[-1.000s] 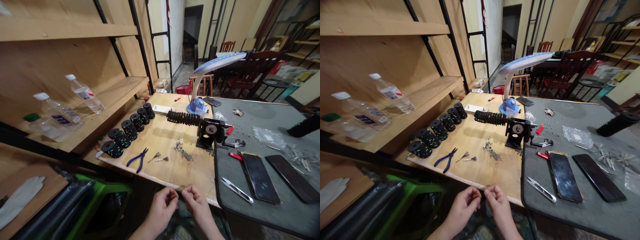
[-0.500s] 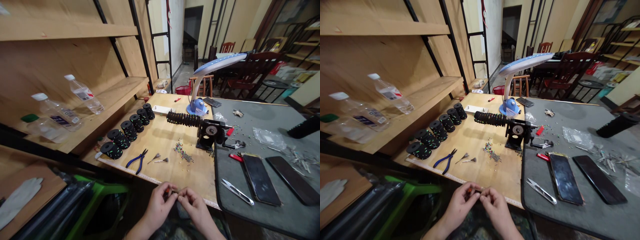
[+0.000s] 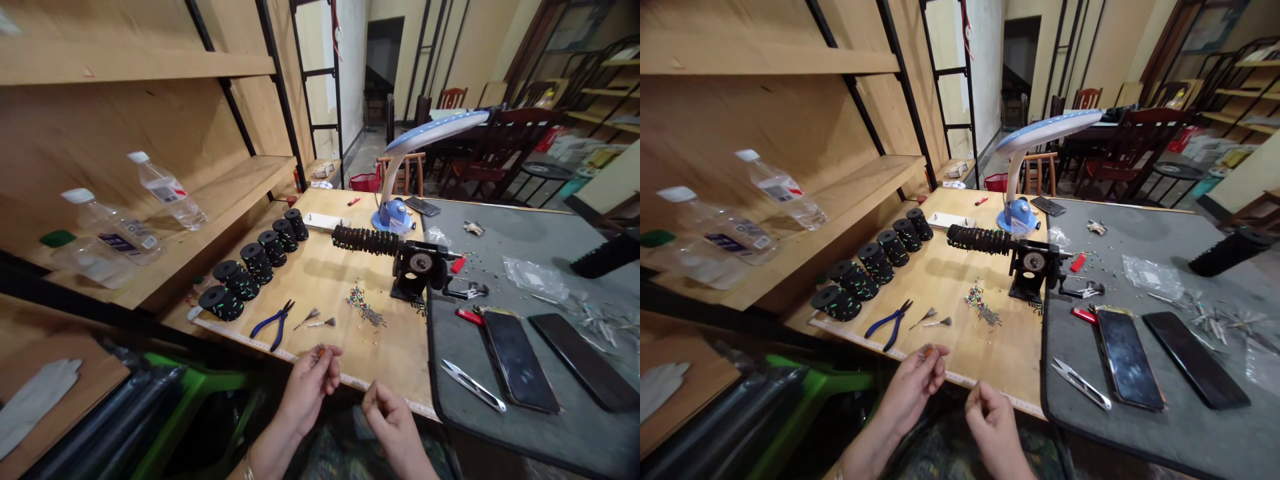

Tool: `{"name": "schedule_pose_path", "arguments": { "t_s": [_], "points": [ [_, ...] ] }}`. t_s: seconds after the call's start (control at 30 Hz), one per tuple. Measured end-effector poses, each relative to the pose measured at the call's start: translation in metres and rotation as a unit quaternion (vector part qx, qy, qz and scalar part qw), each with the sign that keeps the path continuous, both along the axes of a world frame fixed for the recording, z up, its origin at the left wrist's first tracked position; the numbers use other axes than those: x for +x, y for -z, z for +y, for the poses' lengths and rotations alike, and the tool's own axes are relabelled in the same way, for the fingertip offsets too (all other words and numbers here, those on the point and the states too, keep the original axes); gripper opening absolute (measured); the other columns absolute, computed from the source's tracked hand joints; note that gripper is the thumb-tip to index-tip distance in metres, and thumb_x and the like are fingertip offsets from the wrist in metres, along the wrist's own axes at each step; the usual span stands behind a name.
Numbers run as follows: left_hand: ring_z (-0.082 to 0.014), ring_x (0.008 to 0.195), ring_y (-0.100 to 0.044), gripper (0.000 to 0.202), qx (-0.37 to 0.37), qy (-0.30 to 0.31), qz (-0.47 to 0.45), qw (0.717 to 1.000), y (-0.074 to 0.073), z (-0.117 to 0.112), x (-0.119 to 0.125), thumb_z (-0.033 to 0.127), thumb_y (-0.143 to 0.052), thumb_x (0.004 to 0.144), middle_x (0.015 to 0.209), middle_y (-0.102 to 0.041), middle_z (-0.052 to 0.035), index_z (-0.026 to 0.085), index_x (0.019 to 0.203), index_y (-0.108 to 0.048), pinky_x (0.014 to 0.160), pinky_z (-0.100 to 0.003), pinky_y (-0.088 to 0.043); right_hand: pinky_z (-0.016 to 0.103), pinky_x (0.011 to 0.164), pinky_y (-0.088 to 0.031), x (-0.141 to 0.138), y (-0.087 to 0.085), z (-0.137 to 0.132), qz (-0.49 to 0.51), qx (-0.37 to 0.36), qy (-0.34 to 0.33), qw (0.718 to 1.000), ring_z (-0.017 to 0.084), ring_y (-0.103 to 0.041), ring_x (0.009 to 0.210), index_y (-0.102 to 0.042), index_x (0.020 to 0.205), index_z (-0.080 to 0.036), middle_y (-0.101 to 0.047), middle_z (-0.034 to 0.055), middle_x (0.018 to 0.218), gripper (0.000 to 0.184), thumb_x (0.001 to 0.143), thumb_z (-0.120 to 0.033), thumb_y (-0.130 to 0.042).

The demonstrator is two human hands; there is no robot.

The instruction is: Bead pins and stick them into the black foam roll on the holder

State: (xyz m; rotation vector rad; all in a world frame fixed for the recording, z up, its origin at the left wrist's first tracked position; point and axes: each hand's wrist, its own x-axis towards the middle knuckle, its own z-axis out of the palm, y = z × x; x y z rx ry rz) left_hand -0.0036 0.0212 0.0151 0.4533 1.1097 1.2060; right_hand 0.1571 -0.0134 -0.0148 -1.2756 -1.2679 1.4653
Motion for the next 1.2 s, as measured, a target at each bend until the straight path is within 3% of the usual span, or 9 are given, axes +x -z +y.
{"name": "schedule_pose_path", "arguments": {
  "t_s": [0.13,0.33,0.53,0.7,0.83,0.93,1.03,1.1,1.2],
  "points": [
    [-0.0078,0.051,-0.055,0.04,0.025,-0.015,0.039,0.999,-0.004,0.006,-0.02,0.042,-0.081,0.06,0.061,-0.063,0.0007,0.012,0.082,-0.066,0.045,-0.016,-0.038,0.021,0.046,-0.023,0.007,0.008,0.001,0.053,-0.053,0.023,0.997,0.008,-0.027,0.046,-0.045,0.062,-0.021,-0.032,-0.0092,0.051,0.027,0.074,-0.04,-0.059],
    [-0.0124,0.058,-0.061,0.036,0.021,0.093,0.071,0.993,0.01,-0.01,-0.024,0.04,-0.076,0.067,0.073,-0.069,-0.0066,0.012,0.085,-0.065,0.049,-0.019,-0.042,0.021,0.044,-0.021,0.007,0.01,0.002,0.103,-0.083,0.053,0.99,0.007,-0.025,0.045,-0.049,0.065,-0.02,-0.033,-0.0099,0.049,0.037,0.074,-0.052,-0.065],
    [-0.0046,0.039,-0.041,0.04,0.015,0.169,0.107,0.98,0.011,-0.02,0.001,0.05,-0.067,0.073,0.061,-0.059,0.0004,0.011,0.084,-0.063,0.037,-0.018,-0.02,0.021,0.048,-0.029,0.008,0.009,0.001,0.072,-0.036,0.058,0.995,0.009,-0.035,0.051,-0.054,0.063,-0.018,-0.041,-0.0061,0.054,0.039,0.073,-0.054,-0.067],
    [-0.0051,0.043,-0.033,0.045,0.031,0.177,0.109,0.978,0.003,-0.014,0.014,0.052,-0.071,0.068,0.05,-0.043,0.0087,0.012,0.086,-0.063,0.043,-0.018,-0.021,0.022,0.052,-0.033,0.007,0.009,0.0,0.048,-0.018,0.042,0.998,0.011,-0.039,0.054,-0.053,0.064,-0.019,-0.043,-0.0047,0.056,0.041,0.075,-0.057,-0.063],
    [-0.006,0.044,-0.032,0.035,0.05,0.18,0.152,0.97,0.005,-0.008,0.016,0.046,-0.073,0.068,0.048,-0.041,0.0085,0.014,0.07,-0.06,0.045,-0.019,-0.025,0.022,0.051,-0.034,0.009,0.011,0.0,0.02,-0.011,0.02,1.0,0.011,-0.041,0.052,-0.054,0.063,-0.018,-0.045,-0.0048,0.055,0.04,0.077,-0.055,-0.061],
    [-0.0082,0.047,-0.04,0.028,0.09,0.179,0.226,0.953,0.003,-0.007,0.016,0.039,-0.068,0.074,0.049,-0.047,0.0059,0.014,0.065,-0.058,0.048,-0.02,-0.031,0.026,0.061,-0.044,0.014,0.004,0.005,0.007,0.001,-0.019,1.0,0.016,-0.054,0.062,-0.063,0.076,-0.017,-0.058,0.0002,0.063,0.032,0.08,-0.049,-0.061],
    [-0.0117,0.052,-0.048,0.021,0.138,0.184,0.304,0.924,-0.004,-0.008,0.017,0.03,-0.063,0.079,0.054,-0.056,0.0018,0.015,0.064,-0.061,0.053,-0.021,-0.036,0.034,0.082,-0.048,0.018,-0.014,0.012,0.019,0.009,-0.019,1.0,0.024,-0.061,0.093,-0.063,0.107,-0.019,-0.068,0.0092,0.095,0.038,0.078,-0.043,-0.066],
    [-0.0142,0.057,-0.054,0.02,0.177,0.189,0.348,0.901,-0.009,-0.009,0.017,0.026,-0.06,0.081,0.059,-0.062,-0.0014,0.015,0.065,-0.064,0.056,-0.022,-0.039,0.034,0.078,-0.051,0.016,-0.025,0.016,0.052,-0.016,-0.024,0.998,0.026,-0.061,0.099,-0.059,0.116,-0.021,-0.067,0.0114,0.105,0.048,0.076,-0.045,-0.068],
    [-0.0163,0.06,-0.058,0.019,0.214,0.197,0.402,0.869,-0.013,-0.012,0.017,0.025,-0.057,0.083,0.065,-0.068,-0.0042,0.016,0.069,-0.067,0.057,-0.022,-0.04,0.029,0.061,-0.051,0.008,-0.031,0.02,0.115,-0.062,-0.055,0.99,0.022,-0.063,0.081,-0.059,0.109,-0.02,-0.068,0.0085,0.093,0.048,0.074,-0.052,-0.068]
  ]
}}
